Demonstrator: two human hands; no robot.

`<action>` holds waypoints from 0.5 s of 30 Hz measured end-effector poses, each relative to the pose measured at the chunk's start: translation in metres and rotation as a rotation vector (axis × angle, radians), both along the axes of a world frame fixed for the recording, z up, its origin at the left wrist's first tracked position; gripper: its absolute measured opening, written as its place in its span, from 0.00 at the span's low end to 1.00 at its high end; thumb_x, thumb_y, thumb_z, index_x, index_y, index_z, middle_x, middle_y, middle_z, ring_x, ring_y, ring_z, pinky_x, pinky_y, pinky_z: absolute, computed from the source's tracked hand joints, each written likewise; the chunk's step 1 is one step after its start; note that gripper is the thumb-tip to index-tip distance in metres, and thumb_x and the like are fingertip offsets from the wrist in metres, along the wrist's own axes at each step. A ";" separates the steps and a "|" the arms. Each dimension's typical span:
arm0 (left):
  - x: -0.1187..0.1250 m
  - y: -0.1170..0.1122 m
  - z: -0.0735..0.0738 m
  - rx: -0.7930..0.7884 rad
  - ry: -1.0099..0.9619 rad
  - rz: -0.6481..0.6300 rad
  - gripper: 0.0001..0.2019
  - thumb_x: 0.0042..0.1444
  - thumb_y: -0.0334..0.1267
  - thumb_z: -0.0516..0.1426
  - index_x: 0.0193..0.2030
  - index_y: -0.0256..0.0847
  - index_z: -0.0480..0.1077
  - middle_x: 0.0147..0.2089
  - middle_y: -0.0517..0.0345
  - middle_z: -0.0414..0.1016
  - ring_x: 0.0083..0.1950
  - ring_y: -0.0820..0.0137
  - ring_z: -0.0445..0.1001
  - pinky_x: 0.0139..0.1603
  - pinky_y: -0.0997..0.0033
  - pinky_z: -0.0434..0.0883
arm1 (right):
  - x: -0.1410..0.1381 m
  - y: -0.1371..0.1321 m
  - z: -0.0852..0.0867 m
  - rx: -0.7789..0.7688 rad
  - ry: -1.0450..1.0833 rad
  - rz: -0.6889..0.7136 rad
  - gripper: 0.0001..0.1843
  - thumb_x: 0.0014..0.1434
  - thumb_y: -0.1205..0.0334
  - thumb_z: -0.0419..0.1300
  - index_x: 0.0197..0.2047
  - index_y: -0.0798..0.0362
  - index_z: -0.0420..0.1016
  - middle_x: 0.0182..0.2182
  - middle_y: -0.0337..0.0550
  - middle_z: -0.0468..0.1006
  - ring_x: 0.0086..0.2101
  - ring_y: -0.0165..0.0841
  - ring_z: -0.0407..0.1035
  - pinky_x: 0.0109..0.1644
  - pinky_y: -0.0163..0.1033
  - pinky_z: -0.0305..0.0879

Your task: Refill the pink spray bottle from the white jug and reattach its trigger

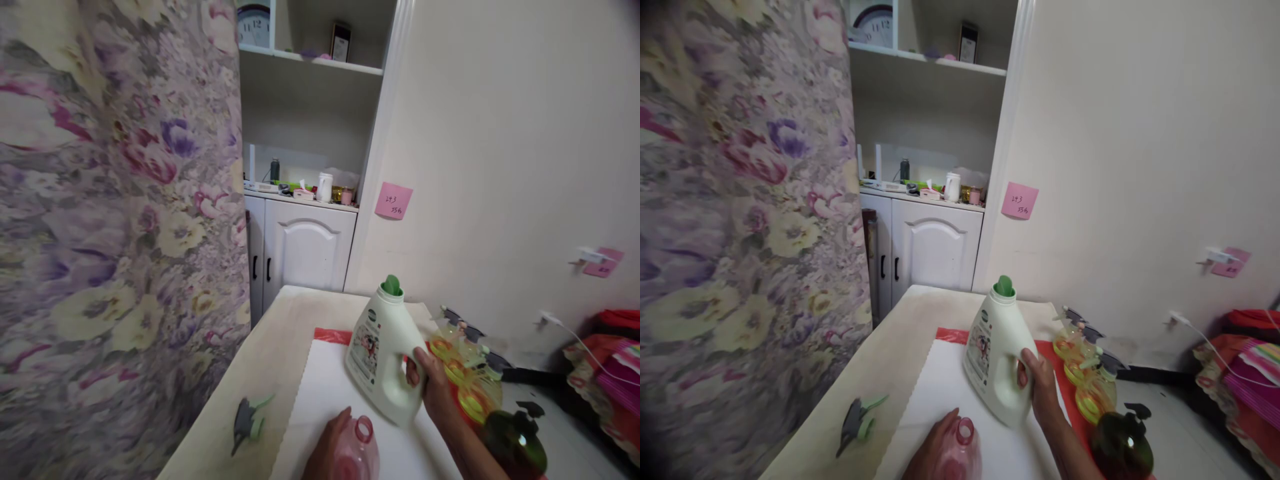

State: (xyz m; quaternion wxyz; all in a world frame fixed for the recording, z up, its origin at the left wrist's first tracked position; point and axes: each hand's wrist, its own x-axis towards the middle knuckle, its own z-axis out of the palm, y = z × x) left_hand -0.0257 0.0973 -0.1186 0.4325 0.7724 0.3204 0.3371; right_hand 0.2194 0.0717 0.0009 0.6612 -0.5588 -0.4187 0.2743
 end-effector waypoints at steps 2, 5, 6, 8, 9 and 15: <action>-0.001 -0.002 0.006 0.003 0.025 0.021 0.38 0.45 0.36 0.61 0.65 0.46 0.56 0.65 0.50 0.65 0.66 0.56 0.63 0.66 0.59 0.62 | 0.003 -0.013 0.013 -0.001 -0.006 -0.024 0.29 0.58 0.41 0.51 0.14 0.50 0.61 0.12 0.34 0.60 0.18 0.28 0.54 0.28 0.39 0.50; -0.002 -0.005 0.015 -0.039 0.043 0.002 0.45 0.38 0.30 0.62 0.66 0.45 0.54 0.67 0.50 0.62 0.68 0.55 0.60 0.68 0.60 0.60 | 0.006 -0.041 0.027 -0.023 -0.023 -0.059 0.29 0.58 0.41 0.52 0.14 0.51 0.61 0.12 0.34 0.60 0.18 0.28 0.54 0.27 0.39 0.48; -0.003 -0.006 0.017 -0.054 0.033 -0.009 0.46 0.36 0.28 0.63 0.67 0.44 0.54 0.67 0.51 0.62 0.68 0.55 0.60 0.68 0.61 0.59 | 0.006 -0.052 0.029 -0.040 -0.023 -0.071 0.29 0.58 0.41 0.53 0.13 0.51 0.61 0.12 0.34 0.59 0.17 0.28 0.53 0.26 0.39 0.47; -0.003 -0.007 0.020 -0.088 0.004 -0.016 0.47 0.35 0.28 0.63 0.67 0.43 0.54 0.67 0.50 0.61 0.68 0.55 0.59 0.68 0.61 0.60 | 0.007 -0.074 0.028 -0.087 -0.017 -0.084 0.30 0.56 0.39 0.54 0.12 0.51 0.60 0.11 0.35 0.59 0.17 0.28 0.53 0.25 0.38 0.46; -0.004 -0.008 0.021 -0.107 -0.005 -0.012 0.47 0.35 0.28 0.63 0.66 0.42 0.54 0.67 0.49 0.61 0.68 0.55 0.59 0.67 0.61 0.60 | 0.007 -0.085 0.025 -0.110 -0.010 -0.090 0.31 0.55 0.38 0.54 0.12 0.50 0.60 0.11 0.35 0.59 0.17 0.28 0.53 0.25 0.38 0.46; -0.014 -0.010 0.031 -0.110 -0.035 0.020 0.44 0.38 0.29 0.63 0.65 0.45 0.57 0.68 0.49 0.61 0.69 0.53 0.57 0.69 0.54 0.55 | 0.003 -0.140 -0.001 -0.209 0.054 -0.151 0.32 0.52 0.36 0.56 0.11 0.51 0.59 0.11 0.35 0.59 0.17 0.27 0.55 0.26 0.36 0.48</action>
